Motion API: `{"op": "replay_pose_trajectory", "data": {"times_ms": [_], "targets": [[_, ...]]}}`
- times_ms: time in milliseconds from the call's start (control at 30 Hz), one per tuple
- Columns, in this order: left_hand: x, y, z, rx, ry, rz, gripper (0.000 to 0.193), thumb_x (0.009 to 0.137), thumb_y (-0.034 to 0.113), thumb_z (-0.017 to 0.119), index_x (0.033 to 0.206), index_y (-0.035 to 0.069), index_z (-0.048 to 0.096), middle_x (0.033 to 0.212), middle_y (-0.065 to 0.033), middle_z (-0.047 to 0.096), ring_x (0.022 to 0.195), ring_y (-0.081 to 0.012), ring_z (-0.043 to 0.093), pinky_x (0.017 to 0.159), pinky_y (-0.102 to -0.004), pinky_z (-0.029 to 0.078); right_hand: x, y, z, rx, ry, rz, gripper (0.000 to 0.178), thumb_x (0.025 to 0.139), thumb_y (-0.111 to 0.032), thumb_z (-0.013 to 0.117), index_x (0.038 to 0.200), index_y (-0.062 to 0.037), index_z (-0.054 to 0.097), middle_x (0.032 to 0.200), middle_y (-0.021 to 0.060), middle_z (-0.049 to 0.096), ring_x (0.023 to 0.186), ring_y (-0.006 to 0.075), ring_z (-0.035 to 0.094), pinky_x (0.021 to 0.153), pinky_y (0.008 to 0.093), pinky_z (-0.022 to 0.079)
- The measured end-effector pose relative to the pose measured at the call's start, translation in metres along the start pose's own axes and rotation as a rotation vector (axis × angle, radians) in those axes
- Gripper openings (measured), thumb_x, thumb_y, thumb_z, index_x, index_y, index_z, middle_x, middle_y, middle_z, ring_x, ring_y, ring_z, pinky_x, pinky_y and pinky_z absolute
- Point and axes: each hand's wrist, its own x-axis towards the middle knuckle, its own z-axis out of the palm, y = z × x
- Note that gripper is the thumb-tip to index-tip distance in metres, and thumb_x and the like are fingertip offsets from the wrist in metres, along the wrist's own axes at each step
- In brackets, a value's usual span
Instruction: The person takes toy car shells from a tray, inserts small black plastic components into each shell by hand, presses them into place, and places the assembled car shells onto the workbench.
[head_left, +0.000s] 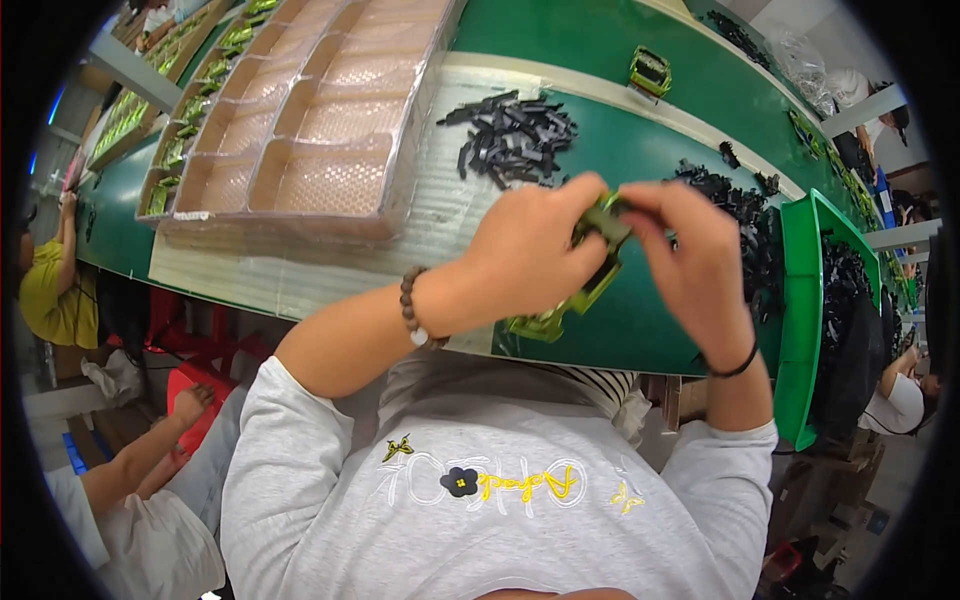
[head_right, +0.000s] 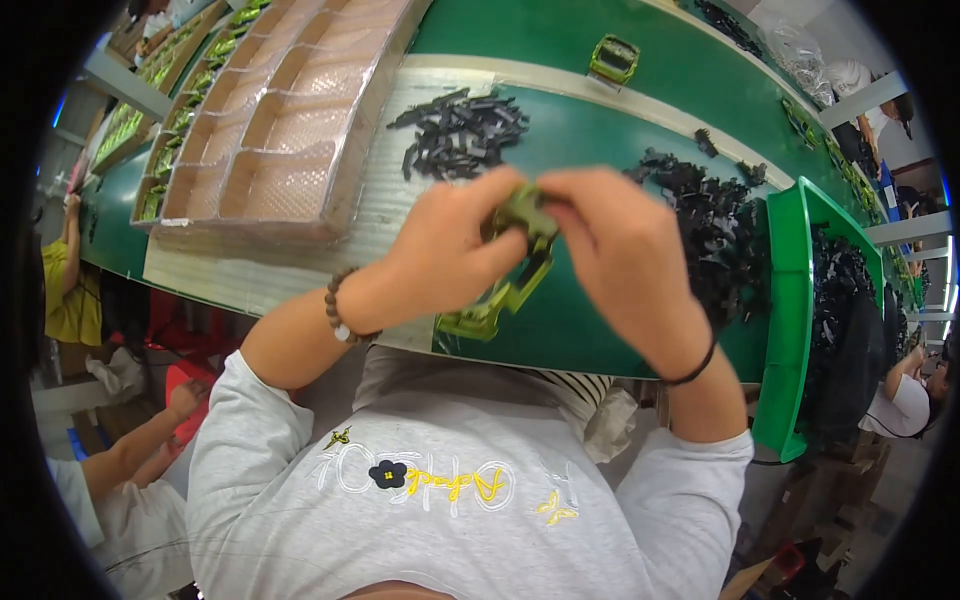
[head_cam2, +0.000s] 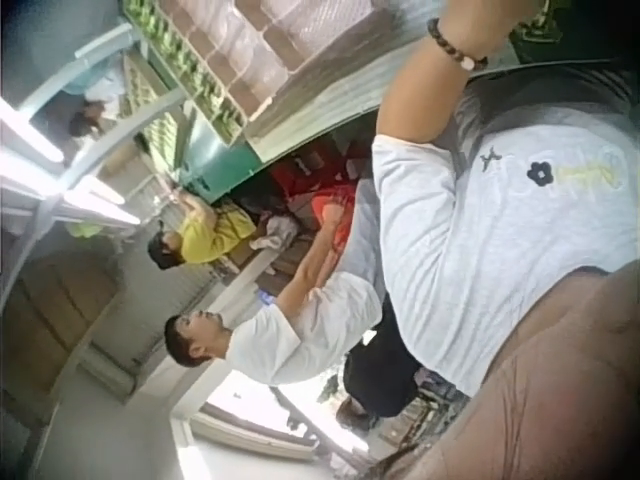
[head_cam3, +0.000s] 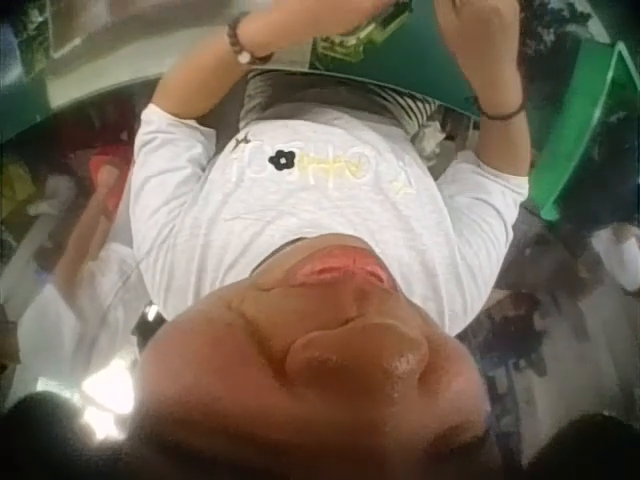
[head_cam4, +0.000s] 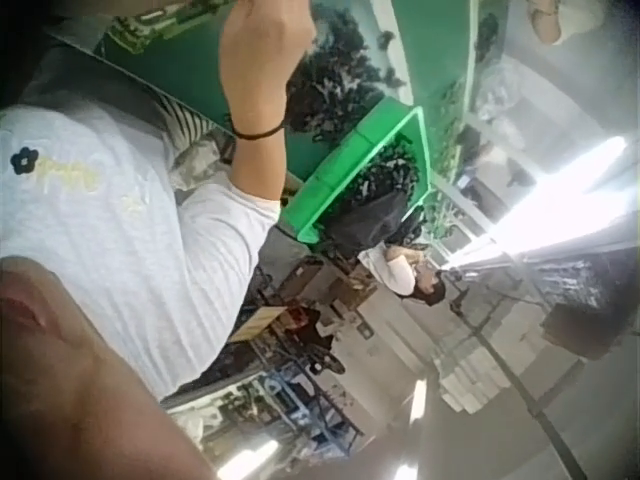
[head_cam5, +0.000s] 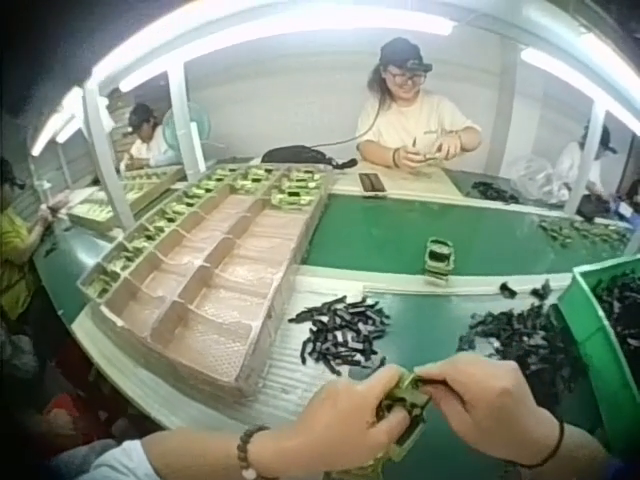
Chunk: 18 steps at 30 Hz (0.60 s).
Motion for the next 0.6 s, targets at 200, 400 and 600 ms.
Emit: {"op": "replay_pose_trajectory", "data": {"times_ms": [200,400,600], "targets": [[-0.001,0.01,0.007,-0.013,-0.241,-0.062,0.02,0.076,0.02,0.059,0.089,0.005,0.054,0.059,-0.0166,0.058,0.057,-0.0386,0.057,0.052,-0.0463,0.045,-0.03,0.022,-0.004,0.302,0.002,0.19,0.017,0.074,0.001,0.068,0.091,-0.0007,0.067,0.079,0.0116,0.066,0.067,0.0199,0.064,0.058,0.0265,0.05],[0.053,0.034,-0.011,0.173,-0.372,-0.122,0.033,0.085,0.033,0.057,0.101,0.004,0.061,0.079,-0.0138,0.065,0.072,-0.0243,0.065,0.065,-0.0337,0.049,-0.043,0.046,-0.021,0.446,0.065,0.446,0.017,0.073,0.004,0.068,0.089,0.0009,0.068,0.077,0.0103,0.066,0.068,0.0153,0.065,0.061,0.024,0.051],[0.219,-0.042,0.016,0.407,-0.066,-0.267,0.046,0.075,0.043,0.057,0.086,-0.002,0.064,0.077,-0.0169,0.065,0.073,-0.0289,0.064,0.067,-0.0385,0.05,-0.043,0.042,-0.028,0.67,0.009,0.549,0.017,0.075,0.005,0.068,0.092,0.0032,0.066,0.084,0.009,0.065,0.072,0.0127,0.064,0.065,0.0212,0.051]]}}
